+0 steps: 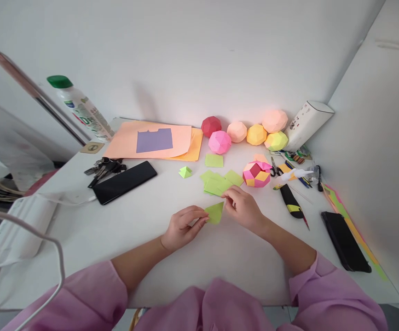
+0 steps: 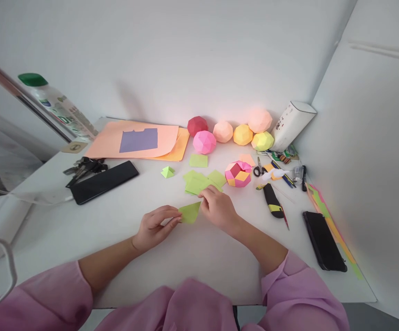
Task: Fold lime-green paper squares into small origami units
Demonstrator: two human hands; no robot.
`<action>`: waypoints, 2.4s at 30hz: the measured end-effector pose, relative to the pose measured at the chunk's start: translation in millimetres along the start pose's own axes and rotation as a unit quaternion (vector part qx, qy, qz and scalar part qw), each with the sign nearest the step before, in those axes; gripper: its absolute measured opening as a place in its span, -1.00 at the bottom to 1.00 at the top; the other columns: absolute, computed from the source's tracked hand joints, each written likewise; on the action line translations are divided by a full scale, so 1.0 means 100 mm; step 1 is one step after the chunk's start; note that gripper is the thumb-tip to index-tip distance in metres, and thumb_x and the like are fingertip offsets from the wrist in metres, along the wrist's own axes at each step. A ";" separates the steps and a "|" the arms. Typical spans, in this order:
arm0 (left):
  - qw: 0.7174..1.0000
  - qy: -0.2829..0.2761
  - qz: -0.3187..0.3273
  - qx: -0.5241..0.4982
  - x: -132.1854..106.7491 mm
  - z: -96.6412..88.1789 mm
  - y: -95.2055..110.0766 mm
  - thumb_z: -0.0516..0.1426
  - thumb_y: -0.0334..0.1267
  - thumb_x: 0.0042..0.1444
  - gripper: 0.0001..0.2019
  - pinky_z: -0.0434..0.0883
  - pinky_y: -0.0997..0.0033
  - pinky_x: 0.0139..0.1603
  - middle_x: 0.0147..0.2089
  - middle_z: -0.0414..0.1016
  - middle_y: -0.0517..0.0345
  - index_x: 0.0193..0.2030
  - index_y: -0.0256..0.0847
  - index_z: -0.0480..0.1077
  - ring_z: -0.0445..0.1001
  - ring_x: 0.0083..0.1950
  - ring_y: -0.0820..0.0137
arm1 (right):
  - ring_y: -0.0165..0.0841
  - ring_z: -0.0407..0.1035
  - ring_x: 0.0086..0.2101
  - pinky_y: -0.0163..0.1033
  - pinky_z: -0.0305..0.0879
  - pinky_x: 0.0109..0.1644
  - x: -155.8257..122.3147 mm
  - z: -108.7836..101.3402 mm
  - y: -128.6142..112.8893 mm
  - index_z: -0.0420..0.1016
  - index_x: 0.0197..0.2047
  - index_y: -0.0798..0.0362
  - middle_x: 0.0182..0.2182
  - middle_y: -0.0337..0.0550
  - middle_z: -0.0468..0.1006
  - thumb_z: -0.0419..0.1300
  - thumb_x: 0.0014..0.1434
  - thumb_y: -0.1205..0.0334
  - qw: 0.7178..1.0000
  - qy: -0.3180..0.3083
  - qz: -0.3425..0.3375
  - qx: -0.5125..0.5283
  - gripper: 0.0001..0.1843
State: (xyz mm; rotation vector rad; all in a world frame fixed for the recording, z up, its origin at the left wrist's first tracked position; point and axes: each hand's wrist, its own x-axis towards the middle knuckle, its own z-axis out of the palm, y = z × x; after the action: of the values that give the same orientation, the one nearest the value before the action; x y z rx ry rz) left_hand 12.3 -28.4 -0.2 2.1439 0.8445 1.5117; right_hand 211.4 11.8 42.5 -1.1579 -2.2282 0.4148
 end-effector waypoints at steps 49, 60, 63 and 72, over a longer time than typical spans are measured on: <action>0.814 0.011 -0.422 -0.398 0.03 0.09 -0.07 0.26 -0.23 -0.02 -0.64 0.34 0.39 -0.22 -0.29 0.38 0.18 -0.07 -0.16 0.32 0.39 -0.27 0.42 | -0.53 0.17 -0.55 -0.40 0.09 -0.55 -0.08 0.27 0.14 0.48 -0.20 0.12 -0.47 -0.24 0.41 0.22 0.06 0.09 0.868 -0.130 0.222 0.426 -0.70; 0.836 0.003 -0.382 -0.395 0.00 0.10 -0.06 0.16 -0.19 0.08 -0.74 0.35 0.41 -0.27 -0.29 0.32 0.22 -0.25 -0.13 0.11 0.36 -0.28 0.46 | -0.53 0.21 -0.62 -0.41 0.15 -0.61 -0.06 0.31 0.24 0.37 -0.39 0.14 -0.61 -0.31 0.34 0.24 0.02 -0.03 0.850 -0.174 0.232 0.439 -0.64; 0.839 -0.040 -0.379 -0.389 0.02 0.09 -0.01 0.17 -0.18 0.06 -0.72 0.35 0.39 -0.27 -0.31 0.35 0.22 -0.18 -0.11 0.12 0.36 -0.31 0.46 | -0.53 0.22 -0.64 -0.42 0.13 -0.63 -0.07 0.34 0.25 0.36 -0.39 0.13 -0.61 -0.34 0.33 0.26 -0.01 -0.03 0.845 -0.145 0.243 0.454 -0.64; 0.864 -0.033 -0.397 -0.307 0.00 0.13 -0.01 0.21 -0.06 0.00 -0.60 0.37 0.42 -0.40 -0.36 0.34 0.22 -0.08 -0.16 0.24 0.41 -0.39 0.45 | -0.55 0.17 -0.66 -0.43 0.14 -0.64 -0.05 0.31 0.24 0.33 -0.43 0.12 -0.66 -0.39 0.27 0.27 -0.02 -0.04 0.847 -0.185 0.230 0.442 -0.62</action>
State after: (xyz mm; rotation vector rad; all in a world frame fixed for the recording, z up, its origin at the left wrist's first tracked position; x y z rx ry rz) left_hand 23.8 -27.6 -5.3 1.1464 0.8989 1.0467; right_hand 210.0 21.1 4.5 -1.0959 -1.6176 1.7697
